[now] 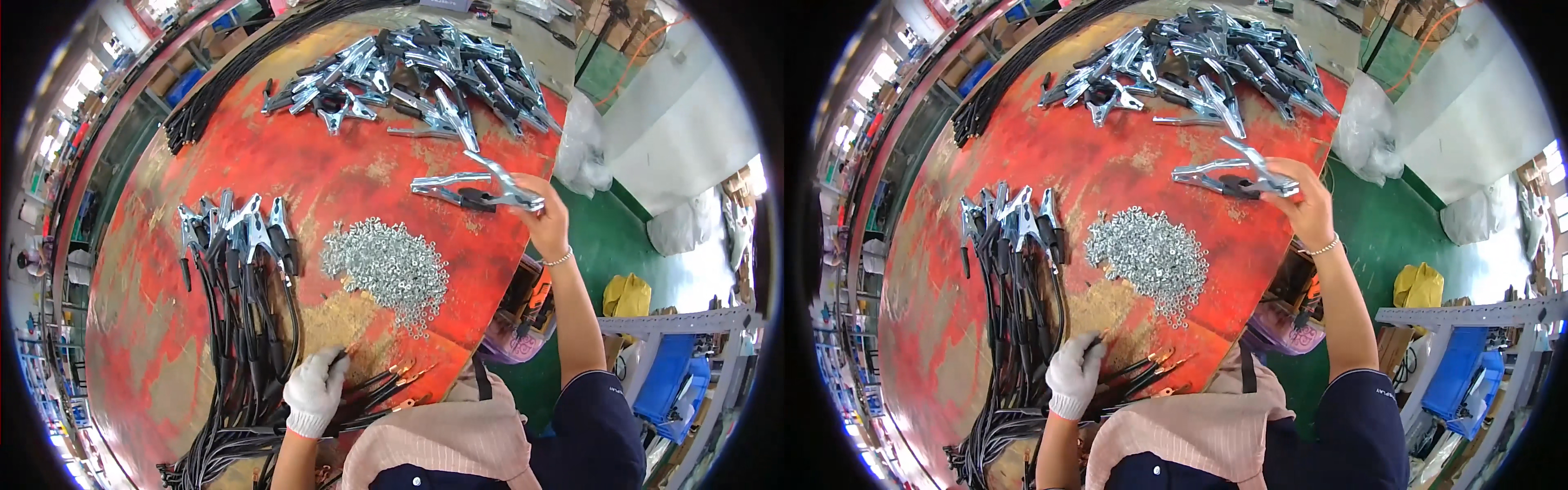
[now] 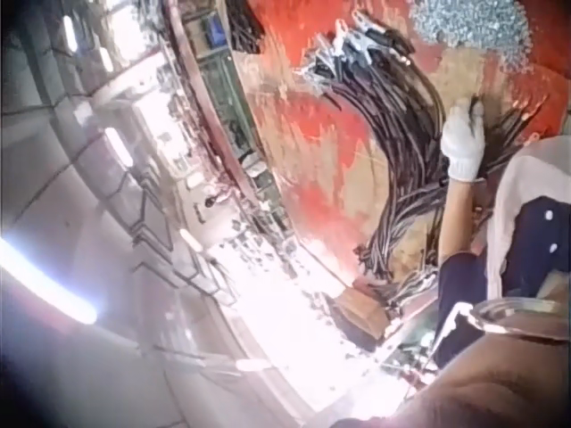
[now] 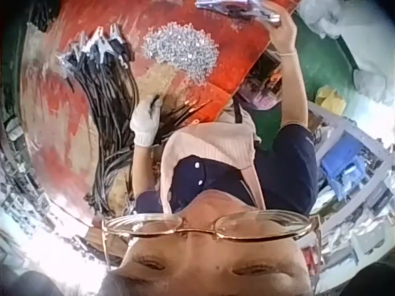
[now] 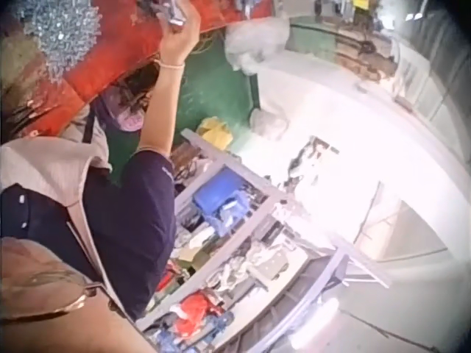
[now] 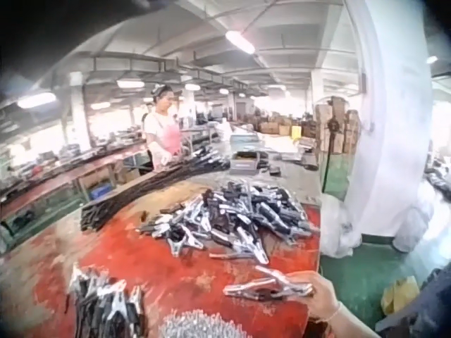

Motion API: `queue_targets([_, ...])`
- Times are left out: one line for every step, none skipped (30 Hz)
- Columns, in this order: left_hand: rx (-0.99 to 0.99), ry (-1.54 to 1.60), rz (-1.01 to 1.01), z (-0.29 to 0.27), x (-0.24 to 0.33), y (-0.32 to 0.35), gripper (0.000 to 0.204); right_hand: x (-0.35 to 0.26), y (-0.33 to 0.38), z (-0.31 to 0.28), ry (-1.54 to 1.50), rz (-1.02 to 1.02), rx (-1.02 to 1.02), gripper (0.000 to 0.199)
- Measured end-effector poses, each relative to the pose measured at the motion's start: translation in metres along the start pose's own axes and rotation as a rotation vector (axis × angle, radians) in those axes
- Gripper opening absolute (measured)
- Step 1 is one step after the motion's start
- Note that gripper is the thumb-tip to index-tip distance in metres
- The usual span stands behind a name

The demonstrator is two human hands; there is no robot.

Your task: Manually assembling metal alligator clips by inserting screws into the handles.

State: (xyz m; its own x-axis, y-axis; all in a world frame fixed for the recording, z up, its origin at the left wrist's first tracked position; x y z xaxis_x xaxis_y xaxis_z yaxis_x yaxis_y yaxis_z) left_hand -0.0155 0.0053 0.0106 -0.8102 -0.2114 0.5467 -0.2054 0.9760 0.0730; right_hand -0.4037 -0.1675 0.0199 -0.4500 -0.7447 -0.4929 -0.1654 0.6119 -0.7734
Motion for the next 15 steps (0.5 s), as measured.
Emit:
queue_targets([0.004,-0.053,0.014,-0.003,-0.002,-0.001,0.017,0.002,0.005,-0.005,-0.020,0.064,0.082,0.040])
queue_targets([0.023,-0.098,0.019,-0.004,-0.001,-0.004,0.017,0.006,0.008,-0.010,-0.042,0.128,0.161,0.037])
queue_targets([0.035,-0.152,0.016,-0.006,-0.001,-0.005,0.017,0.013,0.011,-0.016,0.040,0.178,0.237,0.030])
queue_targets([0.045,-0.212,0.017,-0.008,0.001,-0.009,0.017,0.023,0.015,-0.026,0.124,0.233,0.316,0.023])
queue_targets([0.033,-0.207,0.007,-0.006,0.005,-0.013,0.017,0.041,0.028,-0.040,-0.199,0.289,0.463,0.022])
queue_targets([0.027,-0.159,-0.008,-0.004,0.007,-0.019,0.017,0.054,0.039,-0.045,-0.527,0.341,0.615,0.025])
queue_targets([-0.002,-0.071,-0.012,-0.003,0.007,-0.022,0.018,0.038,0.035,-0.039,-0.607,0.389,0.636,0.027])
queue_targets([-0.030,0.026,-0.017,-0.002,0.005,-0.025,0.018,0.020,0.034,-0.034,-0.681,0.435,0.649,0.029])
queue_targets([-0.114,0.115,-0.070,0.001,0.005,-0.026,0.020,0.010,0.040,-0.021,-0.905,0.396,0.478,0.035])
queue_targets([-0.200,0.209,-0.122,0.005,0.006,-0.027,0.021,-0.013,0.040,0.005,-0.915,0.538,0.437,0.037])
queue_targets([-0.295,0.241,-0.176,0.009,0.008,-0.028,0.023,-0.043,0.037,0.039,-0.919,0.673,0.390,0.039])
queue_targets([-0.297,0.278,-0.187,0.013,0.007,-0.029,0.022,-0.066,0.042,0.064,-0.931,0.672,0.292,0.043])
queue_targets([-0.300,0.316,-0.193,0.015,0.008,-0.029,0.021,-0.083,0.042,0.084,-0.904,0.661,0.180,0.044])
queue_targets([-0.306,0.358,-0.190,0.017,0.009,-0.029,0.020,-0.097,0.046,0.099,-0.845,0.589,0.135,0.038])
queue_targets([-0.360,0.423,-0.300,0.018,0.008,-0.027,0.029,-0.107,0.051,0.113,-0.913,0.608,0.143,0.032])
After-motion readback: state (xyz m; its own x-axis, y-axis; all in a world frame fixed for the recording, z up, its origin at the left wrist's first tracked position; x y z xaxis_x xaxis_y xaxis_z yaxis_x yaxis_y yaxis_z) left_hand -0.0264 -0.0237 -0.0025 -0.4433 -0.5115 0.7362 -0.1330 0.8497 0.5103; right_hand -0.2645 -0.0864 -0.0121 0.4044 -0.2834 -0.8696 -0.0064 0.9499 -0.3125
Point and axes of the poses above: each hand's wrist, its own y-axis away from the middle knuckle, its own z-axis out of the palm, x = y × z, the point moved 5 cm from there along -y, towards the middle knuckle, and after that the axes turned 15 degrees about -z, right-handed, at the moved point
